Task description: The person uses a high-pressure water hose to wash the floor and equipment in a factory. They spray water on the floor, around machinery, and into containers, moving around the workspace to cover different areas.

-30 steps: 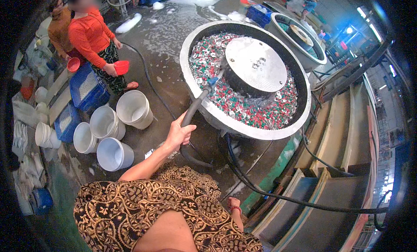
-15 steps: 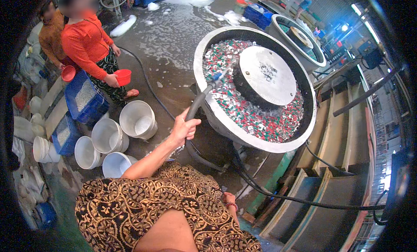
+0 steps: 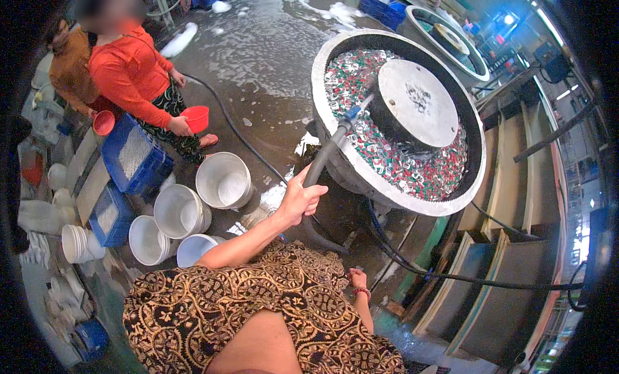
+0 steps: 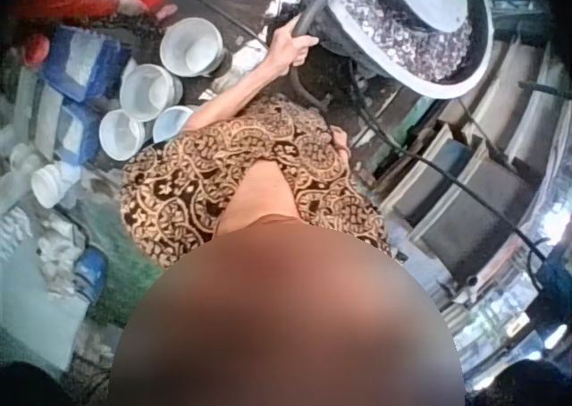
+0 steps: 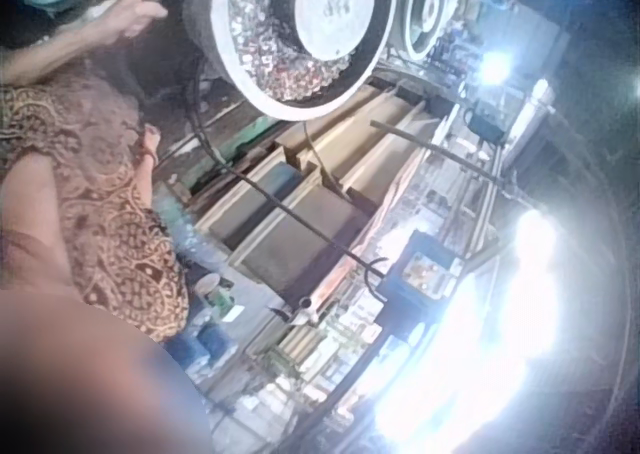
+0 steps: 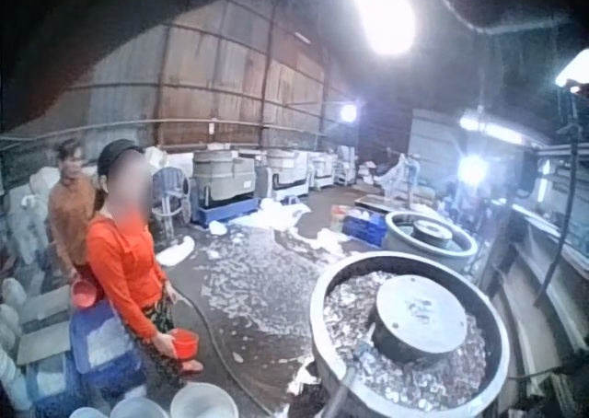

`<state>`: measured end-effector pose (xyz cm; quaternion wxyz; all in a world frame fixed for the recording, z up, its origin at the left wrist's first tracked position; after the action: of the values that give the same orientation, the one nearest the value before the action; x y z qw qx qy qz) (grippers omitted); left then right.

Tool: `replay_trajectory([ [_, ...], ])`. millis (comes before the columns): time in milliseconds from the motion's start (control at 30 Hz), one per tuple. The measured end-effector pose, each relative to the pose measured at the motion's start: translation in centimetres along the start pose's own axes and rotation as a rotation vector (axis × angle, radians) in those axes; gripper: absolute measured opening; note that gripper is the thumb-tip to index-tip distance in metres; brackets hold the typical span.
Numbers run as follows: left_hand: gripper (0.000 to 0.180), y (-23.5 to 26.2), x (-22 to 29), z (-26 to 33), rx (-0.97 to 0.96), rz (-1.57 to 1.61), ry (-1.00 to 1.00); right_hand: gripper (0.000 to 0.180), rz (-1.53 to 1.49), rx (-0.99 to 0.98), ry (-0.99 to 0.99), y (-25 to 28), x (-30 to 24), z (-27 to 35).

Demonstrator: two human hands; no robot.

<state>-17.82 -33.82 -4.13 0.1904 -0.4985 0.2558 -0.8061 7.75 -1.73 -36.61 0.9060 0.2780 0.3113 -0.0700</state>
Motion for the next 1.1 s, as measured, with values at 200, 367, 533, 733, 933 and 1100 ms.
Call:
replay_trajectory([
  [200,0.066,0.2,0.0,-0.9,-0.005,-0.015,0.05,0.013,0.097,0.09,-0.173,1.4,2.6,3.3],
  [367,0.06,-0.6,-2.3,-0.8,-0.064,-0.075,0.165,0.017,-0.007,0.155,-0.174,2.4,5.1,5.7],
  [533,0.07,-5.4,-6.4,0.4,-0.203,-0.186,0.311,0.02,0.074,0.186,-0.123,3.9,7.4,6.6],
  [733,0.072,-12.0,-10.1,2.1,-0.311,-0.276,0.37,0.016,-0.141,0.188,-0.248,8.1,10.6,6.2],
  [933,0.072,-14.1,-12.3,2.5,-0.21,-0.292,0.316,0.014,-0.195,0.179,-0.319,11.7,15.4,5.5],
  [1100,0.07,-14.0,-13.1,3.5,-0.075,-0.289,0.267,0.015,-0.126,0.126,-0.346,13.3,17.5,4.2],
])
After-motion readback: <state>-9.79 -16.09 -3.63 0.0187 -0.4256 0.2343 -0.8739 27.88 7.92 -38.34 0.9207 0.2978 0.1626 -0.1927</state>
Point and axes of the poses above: each hand's wrist, its own z-axis away from the middle knuckle, its own y-axis out of the back of the hand, x = y × z, the point moved 3 cm from there along -z, towards the middle knuckle, and after that the axes turned 11 degrees about x, right-handed, at the moved point
